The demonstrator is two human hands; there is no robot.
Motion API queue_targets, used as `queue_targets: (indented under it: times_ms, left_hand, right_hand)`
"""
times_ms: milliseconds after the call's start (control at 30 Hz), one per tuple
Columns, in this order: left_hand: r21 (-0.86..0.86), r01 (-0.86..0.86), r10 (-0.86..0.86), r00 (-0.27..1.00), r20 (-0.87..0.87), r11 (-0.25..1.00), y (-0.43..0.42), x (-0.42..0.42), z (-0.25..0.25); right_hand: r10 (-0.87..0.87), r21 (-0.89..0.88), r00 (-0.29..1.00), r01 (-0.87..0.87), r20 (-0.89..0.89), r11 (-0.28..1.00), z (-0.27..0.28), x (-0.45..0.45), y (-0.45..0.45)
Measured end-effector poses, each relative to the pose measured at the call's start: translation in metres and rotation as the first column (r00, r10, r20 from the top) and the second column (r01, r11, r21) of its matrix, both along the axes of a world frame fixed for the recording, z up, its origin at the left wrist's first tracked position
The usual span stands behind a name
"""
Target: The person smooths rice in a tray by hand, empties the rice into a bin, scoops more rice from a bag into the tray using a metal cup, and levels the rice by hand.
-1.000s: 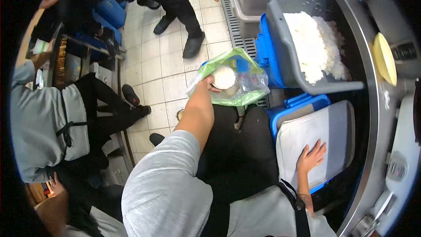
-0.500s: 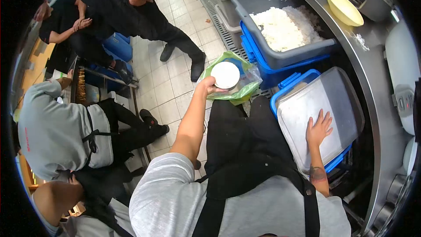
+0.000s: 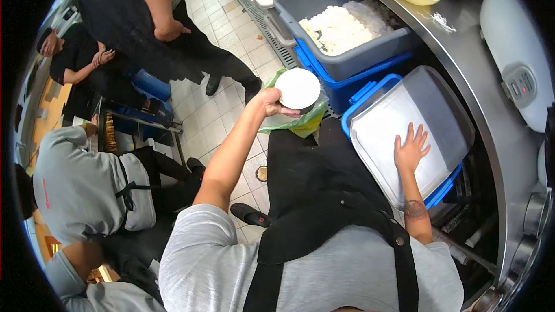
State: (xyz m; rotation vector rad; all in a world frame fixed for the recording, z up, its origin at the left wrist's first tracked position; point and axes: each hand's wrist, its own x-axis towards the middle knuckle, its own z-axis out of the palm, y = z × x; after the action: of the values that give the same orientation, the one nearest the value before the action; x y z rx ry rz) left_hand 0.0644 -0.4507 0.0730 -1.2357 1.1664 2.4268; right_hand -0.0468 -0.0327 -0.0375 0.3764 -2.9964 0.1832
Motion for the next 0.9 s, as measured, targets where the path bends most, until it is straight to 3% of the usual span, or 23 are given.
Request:
queue_targets:
  times_ms: [133, 200, 267, 333, 367, 500, 600, 667, 733, 800, 900]
  left_hand:
    - [0.080, 0.131, -0.130, 0.991, -0.025, 0.988, 0.018, -0.020, 0.002]
    - [0.080, 0.188, -0.186, 0.982, -0.034, 0.979, 0.037, -0.031, 0.009]
    - [0.093, 0.240, -0.237, 0.971, -0.038, 0.966, 0.058, -0.047, 0.014]
    - [0.123, 0.286, -0.284, 0.958, -0.032, 0.950, 0.081, -0.065, 0.015]
    - [0.031, 0.346, -0.342, 0.935, -0.089, 0.938, 0.098, -0.072, 0.019]
    - [-0.141, 0.447, -0.461, 0.882, -0.100, 0.884, 0.156, -0.114, 0.017]
    - [-0.428, 0.367, -0.440, 0.894, -0.081, 0.826, 0.205, -0.132, 0.017]
    - [-0.693, 0.329, -0.455, 0.891, 0.002, 0.641, 0.224, -0.149, 0.000]
    - [-0.970, 0.060, -0.512, 0.856, -0.072, 0.236, 0.237, -0.158, -0.027]
    - [-0.974, -0.152, -0.553, 0.803, -0.222, 0.170, 0.250, -0.159, -0.019]
    - [-0.961, -0.264, -0.598, 0.758, -0.263, 0.088, 0.259, -0.162, -0.004]
  right_hand:
    - [0.015, -0.071, 1.000, -0.017, -0.021, 0.997, -0.007, -0.002, 0.005]
    - [0.028, -0.269, 0.995, -0.052, -0.094, 0.962, -0.012, -0.003, 0.010]
    - [0.010, -0.485, 0.986, -0.091, -0.166, 0.870, -0.023, -0.009, 0.022]
    - [-0.071, -0.760, 0.988, -0.062, -0.140, 0.647, -0.012, -0.006, 0.021]
    - [-0.109, -0.758, 0.972, -0.090, -0.208, 0.645, -0.018, -0.010, 0.026]
    - [-0.244, -0.873, 0.953, -0.038, -0.178, 0.487, -0.029, -0.014, 0.036]
    - [-0.274, -0.917, 0.946, -0.051, -0.172, 0.396, -0.030, -0.015, 0.038]
    - [-0.278, -0.912, 0.940, -0.071, -0.196, 0.403, -0.031, -0.016, 0.038]
    - [-0.269, -0.901, 0.942, -0.071, -0.202, 0.428, -0.025, -0.014, 0.037]
    - [-0.256, -0.900, 0.944, -0.084, -0.209, 0.427, -0.022, -0.013, 0.037]
    - [-0.235, -0.885, 0.947, -0.092, -0.220, 0.456, -0.022, -0.013, 0.037]
